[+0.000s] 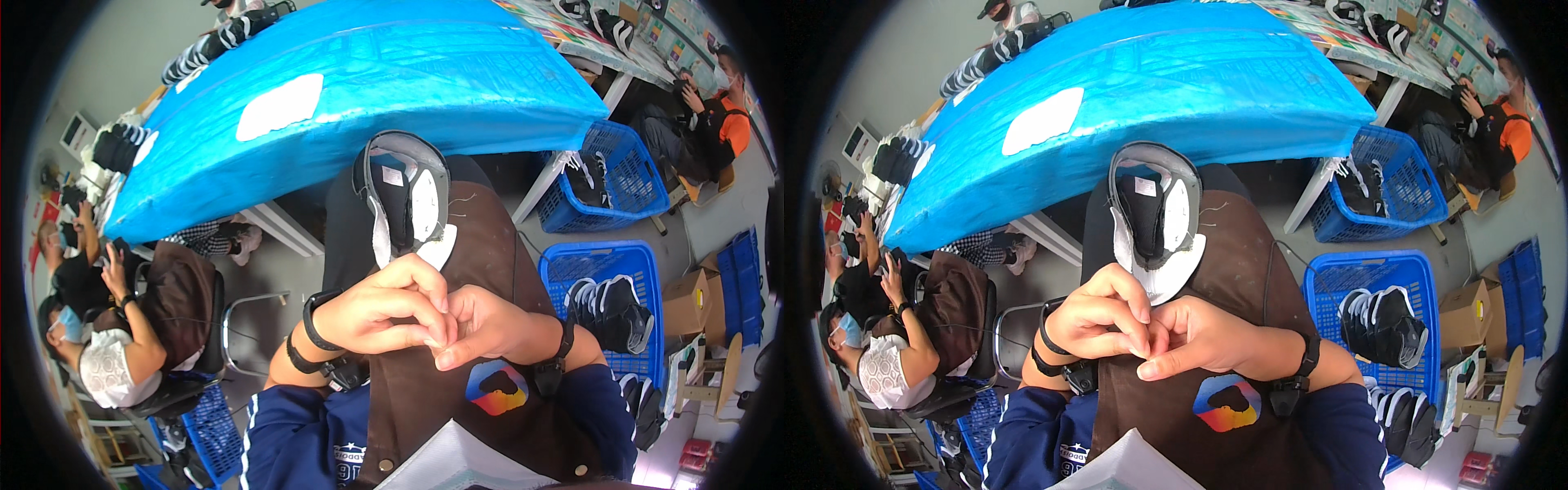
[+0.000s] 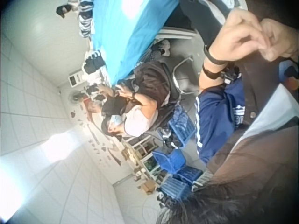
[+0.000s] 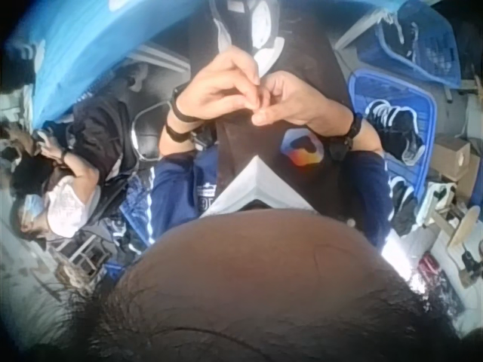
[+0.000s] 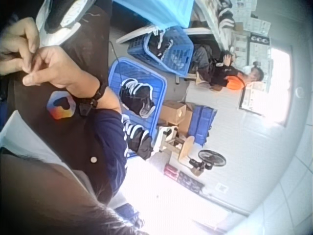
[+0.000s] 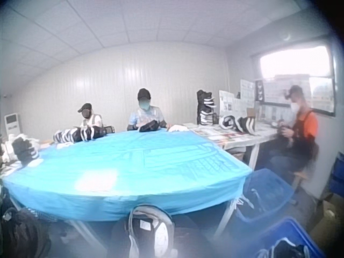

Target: The person inserts a white cushioned insole into the interior of a black and white shoe upper and then places the assembled upper into a blue plastic basket on the floor.

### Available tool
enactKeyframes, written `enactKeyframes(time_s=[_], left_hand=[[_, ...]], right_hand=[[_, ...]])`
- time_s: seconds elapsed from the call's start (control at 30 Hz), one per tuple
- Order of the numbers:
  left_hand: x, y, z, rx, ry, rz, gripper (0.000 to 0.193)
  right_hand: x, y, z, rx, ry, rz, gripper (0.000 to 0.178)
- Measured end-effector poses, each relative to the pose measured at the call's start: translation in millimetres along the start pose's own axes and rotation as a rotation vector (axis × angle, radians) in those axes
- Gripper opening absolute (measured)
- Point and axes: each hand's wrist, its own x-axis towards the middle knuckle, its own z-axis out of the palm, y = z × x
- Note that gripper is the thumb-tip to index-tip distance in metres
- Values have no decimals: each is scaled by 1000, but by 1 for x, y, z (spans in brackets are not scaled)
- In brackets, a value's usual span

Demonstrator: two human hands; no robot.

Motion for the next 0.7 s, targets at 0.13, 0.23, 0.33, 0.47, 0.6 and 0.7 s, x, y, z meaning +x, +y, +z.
enactKeyframes(time_s=[0.13,0.23,0.33,0.47,0.6,0.7], left_hand=[[-1,0,0,-29,-41,-36,11],[2,1,-1,-44,-59,-43,10],[4,-1,-3,-37,-77,-34,9],[0,-3,-4,-29,-80,-22,8],[0,-5,-6,18,-111,-22,7],[-11,13,-13,-48,-10,27,3]], right_hand=[[0,1,0,16,8,25,13],[0,0,-1,38,1,34,13],[2,-1,-2,38,-17,32,12],[7,3,-5,20,-56,-14,12],[1,-3,-8,-109,36,3,12],[-18,-16,-22,-345,-168,-375,17]])
